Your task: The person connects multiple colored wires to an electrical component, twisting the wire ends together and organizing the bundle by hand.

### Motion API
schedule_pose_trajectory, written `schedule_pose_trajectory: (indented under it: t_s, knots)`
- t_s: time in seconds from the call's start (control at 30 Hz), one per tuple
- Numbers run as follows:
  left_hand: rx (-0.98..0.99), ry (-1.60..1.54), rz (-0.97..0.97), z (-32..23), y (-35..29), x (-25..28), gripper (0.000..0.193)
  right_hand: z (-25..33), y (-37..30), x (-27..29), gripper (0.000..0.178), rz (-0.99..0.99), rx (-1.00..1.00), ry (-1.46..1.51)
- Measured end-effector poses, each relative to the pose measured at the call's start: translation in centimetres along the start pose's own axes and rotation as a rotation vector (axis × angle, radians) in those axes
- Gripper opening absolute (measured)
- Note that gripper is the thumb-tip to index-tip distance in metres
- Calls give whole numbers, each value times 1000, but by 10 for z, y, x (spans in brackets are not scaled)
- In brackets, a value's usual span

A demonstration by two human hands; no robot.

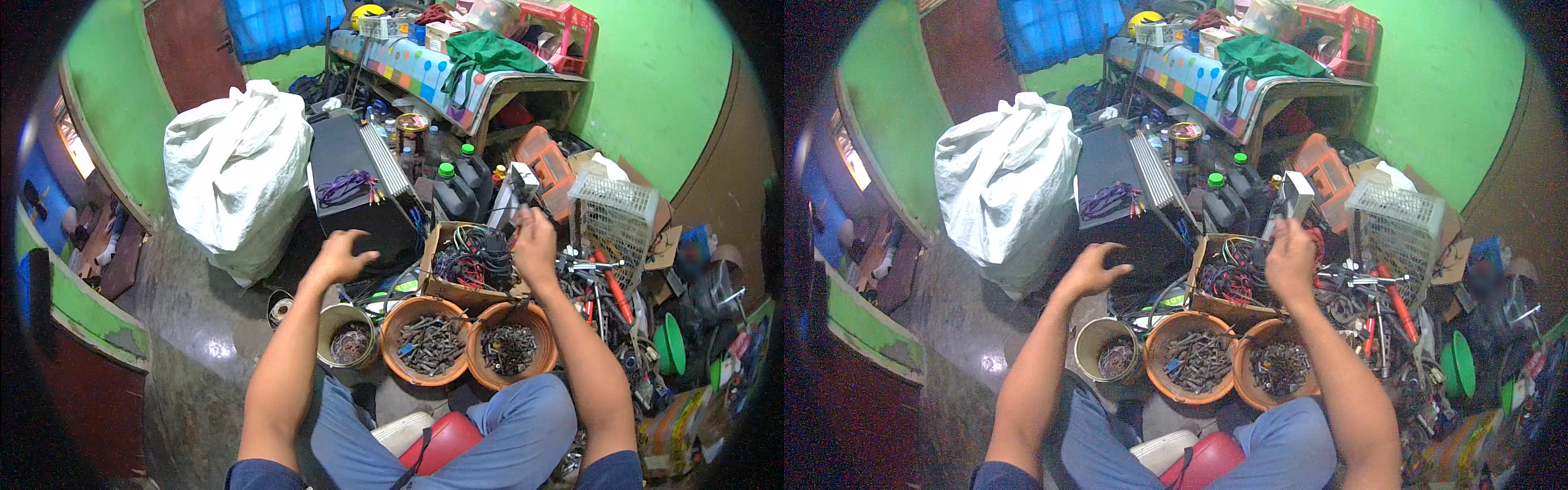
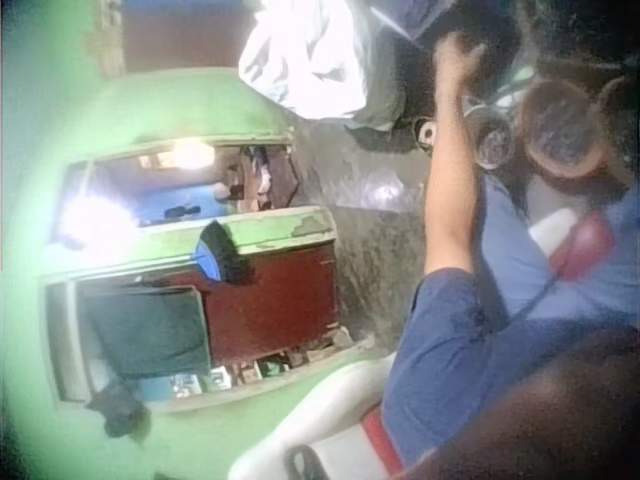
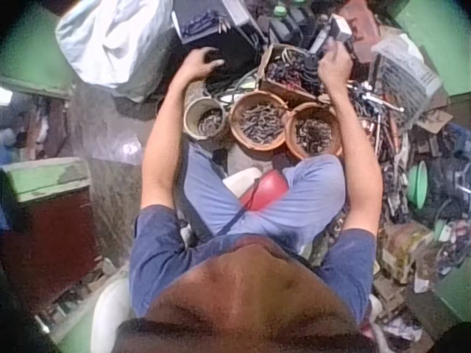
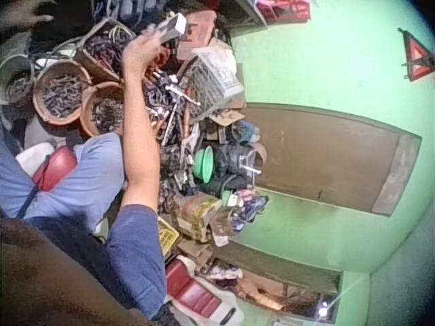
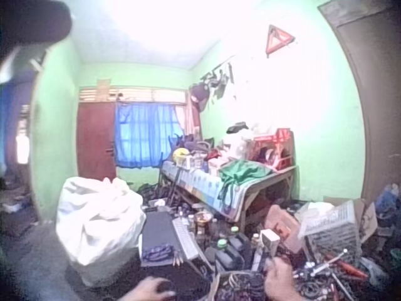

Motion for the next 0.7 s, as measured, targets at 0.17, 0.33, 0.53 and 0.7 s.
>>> schedule_pose_trajectory:
  t_s: [0.17,0.33,0.53,0.7]
  knots:
    - [-418,-412,-33,-85,-5,-22,56,61,-27,-25,31,254,97,51]
    - [-287,-736,86,-120,-9,-15,34,58,-28,-47,34,253,150,155]
    - [-135,-846,-34,-97,-5,-7,32,51,-18,-51,36,203,81,179]
    - [23,-1330,42,-88,-1,-10,28,55,-29,-59,35,288,63,184]
Point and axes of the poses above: each hand's wrist, its own y-axis towards the middle knuckle, its own x-axis out of the back of the hand, z = x × y, the point moved 3 cm from there along y, towards the middle knuckle, and after that the axes turned 1 degree about y, right-handed, at the moved point
